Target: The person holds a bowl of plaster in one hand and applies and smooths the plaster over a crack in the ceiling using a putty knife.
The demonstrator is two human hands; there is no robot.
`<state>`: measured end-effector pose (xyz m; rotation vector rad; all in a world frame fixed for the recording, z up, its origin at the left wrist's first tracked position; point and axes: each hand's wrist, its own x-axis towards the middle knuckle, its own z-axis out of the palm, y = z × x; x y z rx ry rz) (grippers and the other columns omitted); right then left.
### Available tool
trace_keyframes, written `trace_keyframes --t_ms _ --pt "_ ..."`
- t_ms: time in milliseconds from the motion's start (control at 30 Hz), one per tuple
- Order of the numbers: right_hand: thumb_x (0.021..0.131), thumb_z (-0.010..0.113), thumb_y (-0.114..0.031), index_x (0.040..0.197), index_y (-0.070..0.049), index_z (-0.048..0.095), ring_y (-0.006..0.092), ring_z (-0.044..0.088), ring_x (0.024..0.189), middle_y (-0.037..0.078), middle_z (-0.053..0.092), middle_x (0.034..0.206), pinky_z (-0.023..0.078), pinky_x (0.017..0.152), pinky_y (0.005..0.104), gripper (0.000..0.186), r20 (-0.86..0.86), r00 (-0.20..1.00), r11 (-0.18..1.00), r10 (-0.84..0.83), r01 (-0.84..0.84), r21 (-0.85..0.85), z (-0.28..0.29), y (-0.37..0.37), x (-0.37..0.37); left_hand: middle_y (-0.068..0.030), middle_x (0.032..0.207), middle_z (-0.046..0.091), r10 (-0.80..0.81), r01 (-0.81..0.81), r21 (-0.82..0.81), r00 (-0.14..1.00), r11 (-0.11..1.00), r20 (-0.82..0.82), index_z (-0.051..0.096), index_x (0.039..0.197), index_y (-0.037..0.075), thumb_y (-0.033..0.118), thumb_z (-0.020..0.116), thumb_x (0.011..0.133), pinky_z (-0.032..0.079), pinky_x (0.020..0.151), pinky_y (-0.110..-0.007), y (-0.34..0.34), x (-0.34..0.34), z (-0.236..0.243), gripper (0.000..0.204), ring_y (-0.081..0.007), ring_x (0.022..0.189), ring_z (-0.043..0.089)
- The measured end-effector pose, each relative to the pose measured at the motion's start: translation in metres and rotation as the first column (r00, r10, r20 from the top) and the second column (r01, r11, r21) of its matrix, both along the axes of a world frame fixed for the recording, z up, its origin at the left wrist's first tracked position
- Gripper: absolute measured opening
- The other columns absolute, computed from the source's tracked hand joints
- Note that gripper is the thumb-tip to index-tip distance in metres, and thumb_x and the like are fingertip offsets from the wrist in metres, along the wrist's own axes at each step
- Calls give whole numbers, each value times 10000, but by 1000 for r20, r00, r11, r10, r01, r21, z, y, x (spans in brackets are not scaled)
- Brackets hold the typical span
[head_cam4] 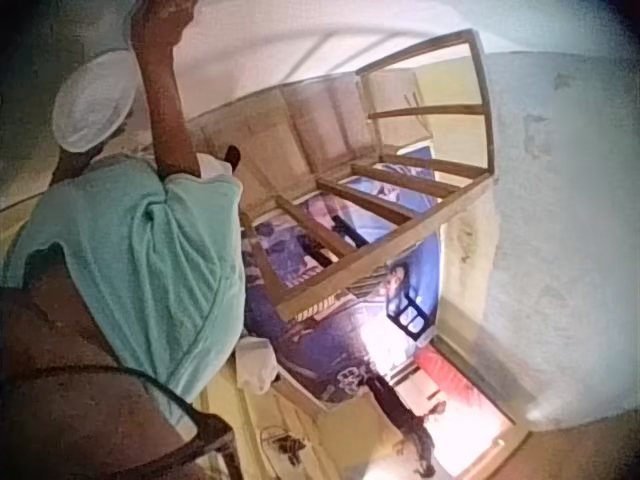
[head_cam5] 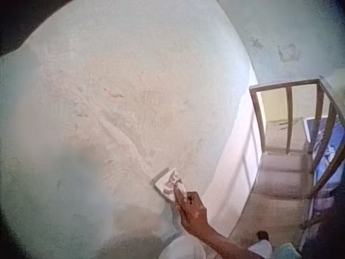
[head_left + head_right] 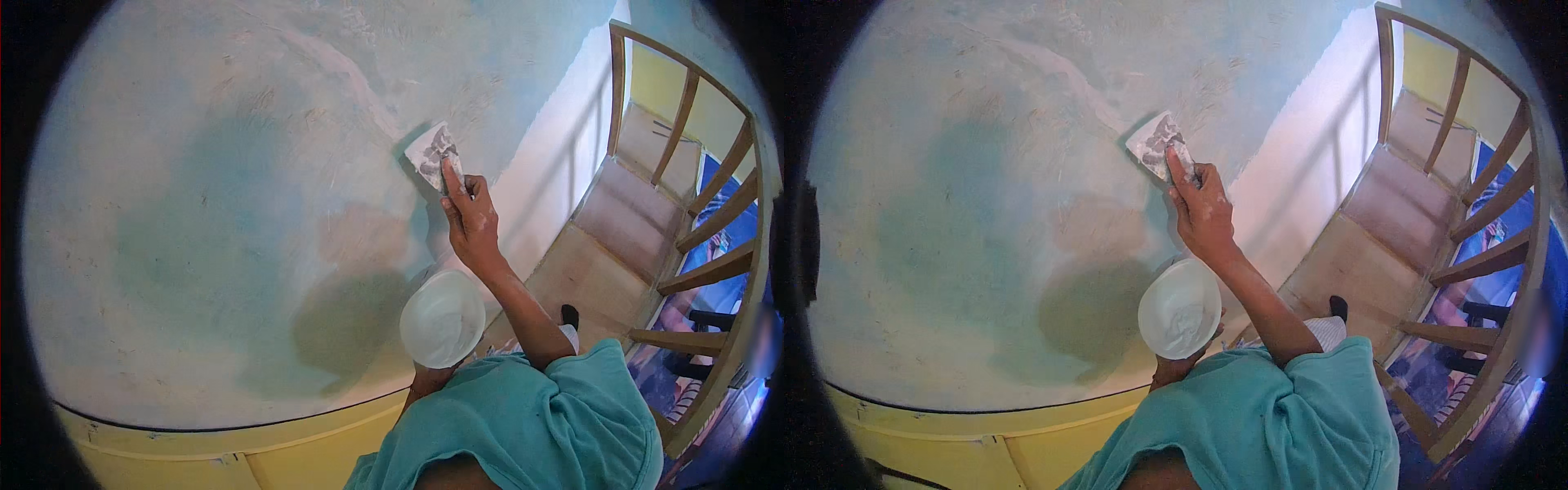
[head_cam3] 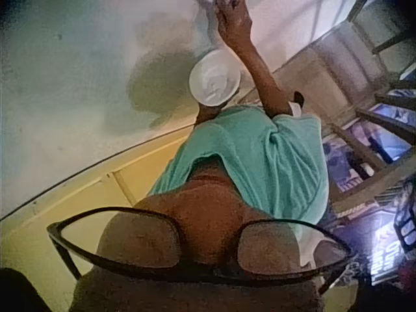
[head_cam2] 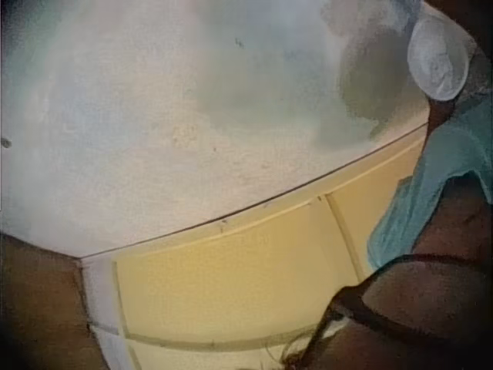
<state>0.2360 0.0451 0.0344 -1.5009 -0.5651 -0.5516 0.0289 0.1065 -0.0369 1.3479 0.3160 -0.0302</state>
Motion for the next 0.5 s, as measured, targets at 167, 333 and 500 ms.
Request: trace_keyframes --t_ms 167,333,500 --pt "855 568 -37 1337 -156 478 220 474 731 119 466 860 430 654 303 505 -46 998 997 -38 41 58 -9 9 5 -192 1330 422 261 -259 -665 960 700 -100 291 1373 57 290 565 896 397 1014 -502 10 -5 -14 598 -374 1220 434" --pt "842 587 -38 1328 -174 494 226 488 724 117 460 862 446 643 321 513 -105 992 994 -65 73 82 -12 10 10 -212 1337 404 182 -163 -625 983 763 -34 291 1376 55 416 498 903 376 1022 -534 10 -7 -18 630 -408 1235 404" --pt "863 572 -31 1321 -153 500 177 453 715 101 485 850 420 642 278 480 -68 996 995 -54 59 75 -7 10 6 -211 1341 404 156 -148 -671 987 726 -49 293 1375 51 423 498 903 376 1027 -521 5 -5 -7 635 -395 1247 397"
